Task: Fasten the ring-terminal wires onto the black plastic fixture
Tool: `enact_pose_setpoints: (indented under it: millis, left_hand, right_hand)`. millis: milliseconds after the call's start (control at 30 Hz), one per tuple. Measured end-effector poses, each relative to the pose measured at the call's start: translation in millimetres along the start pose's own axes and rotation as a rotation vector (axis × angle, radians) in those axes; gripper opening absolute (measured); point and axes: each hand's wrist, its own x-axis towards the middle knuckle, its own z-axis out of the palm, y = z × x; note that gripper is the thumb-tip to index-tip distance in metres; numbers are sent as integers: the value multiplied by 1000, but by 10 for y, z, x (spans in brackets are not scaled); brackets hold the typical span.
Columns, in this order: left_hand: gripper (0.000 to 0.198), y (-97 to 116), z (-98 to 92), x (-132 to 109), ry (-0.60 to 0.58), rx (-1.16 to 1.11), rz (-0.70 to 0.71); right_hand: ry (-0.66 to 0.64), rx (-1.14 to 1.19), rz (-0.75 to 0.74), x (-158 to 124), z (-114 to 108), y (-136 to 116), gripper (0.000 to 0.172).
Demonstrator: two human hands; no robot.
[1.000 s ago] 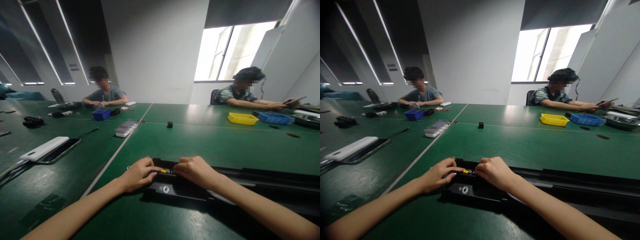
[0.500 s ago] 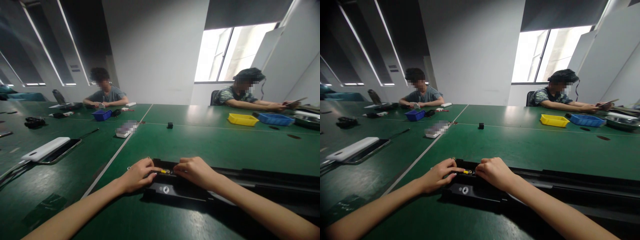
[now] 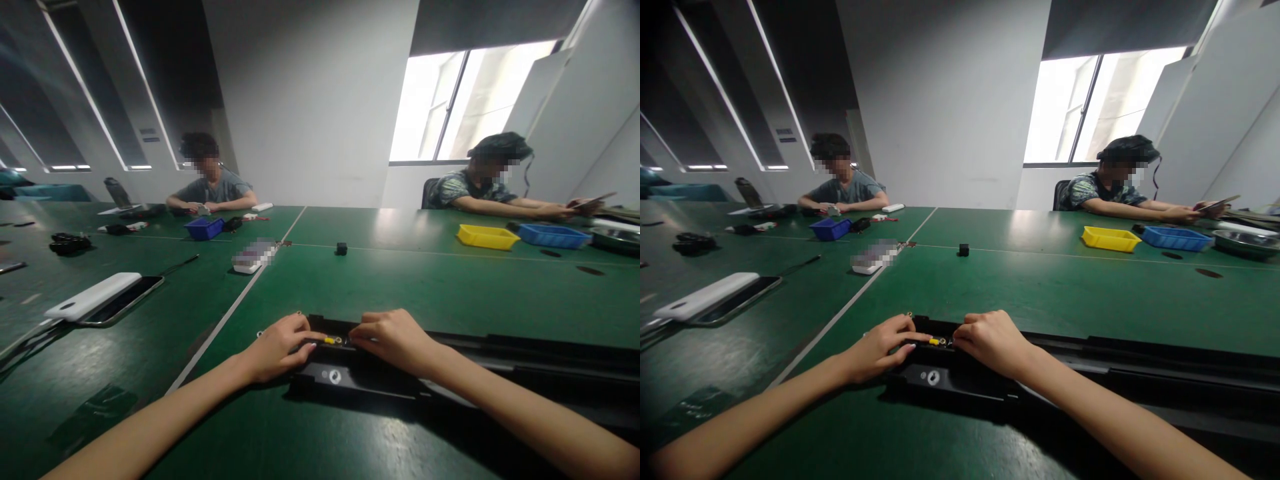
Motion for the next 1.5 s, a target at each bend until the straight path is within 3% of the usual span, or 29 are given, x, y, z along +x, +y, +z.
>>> enact_pose_setpoints:
  millis: [1500]
  left_hand:
    - [33, -11, 8, -5, 12, 20, 13]
  right_hand:
    - [-19, 26, 1, 14, 22, 10, 18]
